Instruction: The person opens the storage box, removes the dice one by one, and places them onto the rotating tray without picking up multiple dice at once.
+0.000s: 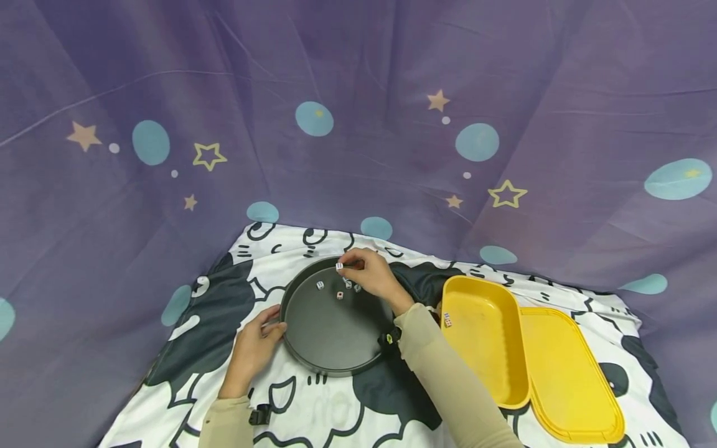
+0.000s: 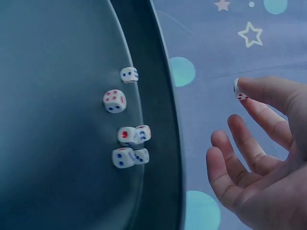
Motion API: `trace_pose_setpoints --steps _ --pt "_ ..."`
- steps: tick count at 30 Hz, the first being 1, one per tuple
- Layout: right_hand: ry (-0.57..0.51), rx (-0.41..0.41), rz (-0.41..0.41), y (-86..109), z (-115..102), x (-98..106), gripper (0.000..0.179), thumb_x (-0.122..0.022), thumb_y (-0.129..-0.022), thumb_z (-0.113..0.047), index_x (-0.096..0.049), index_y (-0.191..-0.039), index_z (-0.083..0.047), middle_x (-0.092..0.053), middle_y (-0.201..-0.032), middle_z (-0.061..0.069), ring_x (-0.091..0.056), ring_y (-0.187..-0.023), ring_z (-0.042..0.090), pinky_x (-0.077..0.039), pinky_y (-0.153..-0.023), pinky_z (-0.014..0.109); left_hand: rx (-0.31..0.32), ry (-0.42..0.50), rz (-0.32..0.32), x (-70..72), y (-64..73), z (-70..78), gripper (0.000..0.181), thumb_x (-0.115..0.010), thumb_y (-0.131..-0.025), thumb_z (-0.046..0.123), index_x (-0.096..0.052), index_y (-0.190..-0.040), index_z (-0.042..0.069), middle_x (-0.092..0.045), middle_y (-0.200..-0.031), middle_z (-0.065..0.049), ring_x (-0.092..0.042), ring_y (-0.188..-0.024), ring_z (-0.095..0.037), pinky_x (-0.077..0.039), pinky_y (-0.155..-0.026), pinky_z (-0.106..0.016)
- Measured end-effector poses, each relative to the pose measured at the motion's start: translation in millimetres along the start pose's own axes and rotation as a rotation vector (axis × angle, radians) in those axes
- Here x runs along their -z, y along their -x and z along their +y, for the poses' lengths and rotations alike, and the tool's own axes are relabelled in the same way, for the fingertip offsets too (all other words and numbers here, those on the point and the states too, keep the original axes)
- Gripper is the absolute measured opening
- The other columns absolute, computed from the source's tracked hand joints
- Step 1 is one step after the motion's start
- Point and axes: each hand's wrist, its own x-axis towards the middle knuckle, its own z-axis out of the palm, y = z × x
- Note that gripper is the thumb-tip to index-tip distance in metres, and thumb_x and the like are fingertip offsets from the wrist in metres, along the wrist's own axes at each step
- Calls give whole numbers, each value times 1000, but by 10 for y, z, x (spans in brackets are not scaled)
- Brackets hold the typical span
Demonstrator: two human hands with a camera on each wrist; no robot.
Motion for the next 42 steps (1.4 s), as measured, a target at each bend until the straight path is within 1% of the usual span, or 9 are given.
trace_pose_setpoints --steps 4,12,17,22,28,31,35,38,42 --pt "1 -13 -14 20 40 -21 18 -77 -90 -17 -75 -108 -15 -69 -105 -1 -66 -86 11 -54 -76 31 -5 -16 4 -10 -4 7 46 -67 -96 12 -56 -139 0 -63 -132 -17 -68 -110 -27 -50 -97 -44" --pt "-12 -33 -25 59 70 -29 18 -76 -90 -17 -75 -108 -14 -70 -106 2 -65 -86 13 -53 -74 31 -9 -12 -8 -33 -8 5 46 -66 -97 12 -55 -140 0 -62 -133 -18 -67 -111 -27 -50 -97 -45" --pt "-11 -25 -5 112 22 62 18 -76 -90 -17 -75 -108 -16 -69 -107 1 -65 -88 14 -54 -76 32 -20 -19 -7 -35 -13 8 46 -66 -97 12 -55 -140 0 -63 -132 -18 -67 -110 -28 -48 -100 -47" --pt "-8 42 24 206 -43 324 17 -74 -91 -14 -75 -108 -9 -70 -104 1 -66 -88 20 -54 -77 33 -29 -40 -2 -13 -6 13 45 -66 -97 14 -56 -139 1 -63 -131 -17 -67 -110 -29 -44 -104 -50" --pt "43 37 95 460 16 761 20 -74 -92 -15 -74 -110 -6 -69 -107 6 -66 -89 23 -55 -80 38 -25 -48 -3 5 -1 30 45 -67 -97 15 -57 -139 2 -63 -132 -16 -68 -110 -28 -43 -104 -50" --pt "66 18 120 631 124 977 18 -74 -92 -16 -74 -109 -8 -68 -105 6 -64 -89 24 -54 -79 39 -27 -48 -3 15 4 37 45 -66 -97 15 -57 -139 3 -63 -131 -16 -67 -110 -28 -41 -105 -51" --pt "81 -37 143 878 343 1209 16 -73 -94 -17 -73 -109 -10 -67 -104 5 -63 -90 25 -53 -78 40 -29 -41 -5 20 7 37 45 -66 -98 14 -56 -140 3 -63 -131 -17 -67 -110 -29 -41 -106 -51" --pt "99 -91 167 1046 522 1323 14 -73 -93 -17 -73 -106 -11 -68 -103 5 -63 -89 25 -53 -77 39 -26 -38 -7 21 10 29 45 -66 -98 14 -56 -140 2 -63 -131 -17 -67 -111 -29 -41 -105 -50" --pt "133 -146 185 1224 743 1408 13 -73 -93 -17 -74 -104 -10 -70 -101 3 -64 -90 24 -53 -76 36 -20 -34 -9 21 13 17 45 -66 -97 13 -56 -140 2 -63 -132 -17 -67 -111 -29 -42 -105 -49"
